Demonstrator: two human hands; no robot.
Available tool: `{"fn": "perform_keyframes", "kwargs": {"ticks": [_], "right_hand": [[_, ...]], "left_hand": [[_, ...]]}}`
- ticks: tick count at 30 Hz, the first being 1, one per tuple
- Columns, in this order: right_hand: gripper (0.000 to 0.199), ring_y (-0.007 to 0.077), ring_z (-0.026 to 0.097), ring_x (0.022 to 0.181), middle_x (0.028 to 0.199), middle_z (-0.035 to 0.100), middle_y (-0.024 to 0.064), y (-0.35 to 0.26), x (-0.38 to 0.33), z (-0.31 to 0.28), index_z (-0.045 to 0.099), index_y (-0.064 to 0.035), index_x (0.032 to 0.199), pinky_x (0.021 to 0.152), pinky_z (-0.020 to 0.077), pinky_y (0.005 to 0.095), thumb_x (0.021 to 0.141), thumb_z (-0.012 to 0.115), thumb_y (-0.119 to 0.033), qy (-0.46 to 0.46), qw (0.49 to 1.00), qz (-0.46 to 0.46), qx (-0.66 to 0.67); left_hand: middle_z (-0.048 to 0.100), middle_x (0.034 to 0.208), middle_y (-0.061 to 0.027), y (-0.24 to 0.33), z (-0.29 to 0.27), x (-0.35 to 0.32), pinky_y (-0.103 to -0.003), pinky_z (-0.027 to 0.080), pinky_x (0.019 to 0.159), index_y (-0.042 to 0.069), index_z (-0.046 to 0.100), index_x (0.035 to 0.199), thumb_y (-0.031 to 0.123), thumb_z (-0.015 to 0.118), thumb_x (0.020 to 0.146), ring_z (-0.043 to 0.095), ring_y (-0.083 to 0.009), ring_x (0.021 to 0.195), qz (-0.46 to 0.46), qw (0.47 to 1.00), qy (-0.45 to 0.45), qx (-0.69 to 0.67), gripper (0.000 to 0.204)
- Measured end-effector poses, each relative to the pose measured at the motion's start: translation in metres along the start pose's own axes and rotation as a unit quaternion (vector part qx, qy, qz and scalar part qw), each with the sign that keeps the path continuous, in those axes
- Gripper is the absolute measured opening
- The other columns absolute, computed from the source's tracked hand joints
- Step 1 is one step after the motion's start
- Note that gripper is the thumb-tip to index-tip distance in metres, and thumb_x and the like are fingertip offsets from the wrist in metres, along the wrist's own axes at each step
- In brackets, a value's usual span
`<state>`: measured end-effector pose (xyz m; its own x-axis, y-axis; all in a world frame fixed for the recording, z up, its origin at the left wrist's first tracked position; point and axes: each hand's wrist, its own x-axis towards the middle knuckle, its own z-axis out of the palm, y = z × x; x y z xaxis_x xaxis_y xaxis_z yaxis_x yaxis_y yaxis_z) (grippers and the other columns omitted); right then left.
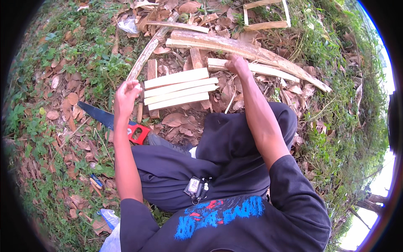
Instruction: The person sits on the ground and uses a hand saw to cut thin wooden strips. They align the strips, saw them to length, and stack the cut pieces into a pile.
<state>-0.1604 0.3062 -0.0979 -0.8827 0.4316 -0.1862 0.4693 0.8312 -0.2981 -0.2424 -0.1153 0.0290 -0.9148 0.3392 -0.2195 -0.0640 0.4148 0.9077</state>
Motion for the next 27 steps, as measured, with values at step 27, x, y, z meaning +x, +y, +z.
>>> {"fn": "perform_keyframes", "kwargs": {"ticks": [27], "right_hand": [[0.021,0.0273,0.056,0.102,0.105,0.061,0.0136,-0.022,-0.050,-0.111,0.061,-0.0065,0.103,0.094,0.0425,0.0491,0.087,0.065,-0.020,0.286,0.957,0.043,0.000]], "left_hand": [[0.067,0.089,-0.0034,-0.044,0.000,-0.021,-0.021,0.047,0.064,0.000,0.062,0.109,0.017,0.064,0.088,0.064,-0.0089,0.078,-0.019,0.996,0.084,-0.023,0.027]]}}
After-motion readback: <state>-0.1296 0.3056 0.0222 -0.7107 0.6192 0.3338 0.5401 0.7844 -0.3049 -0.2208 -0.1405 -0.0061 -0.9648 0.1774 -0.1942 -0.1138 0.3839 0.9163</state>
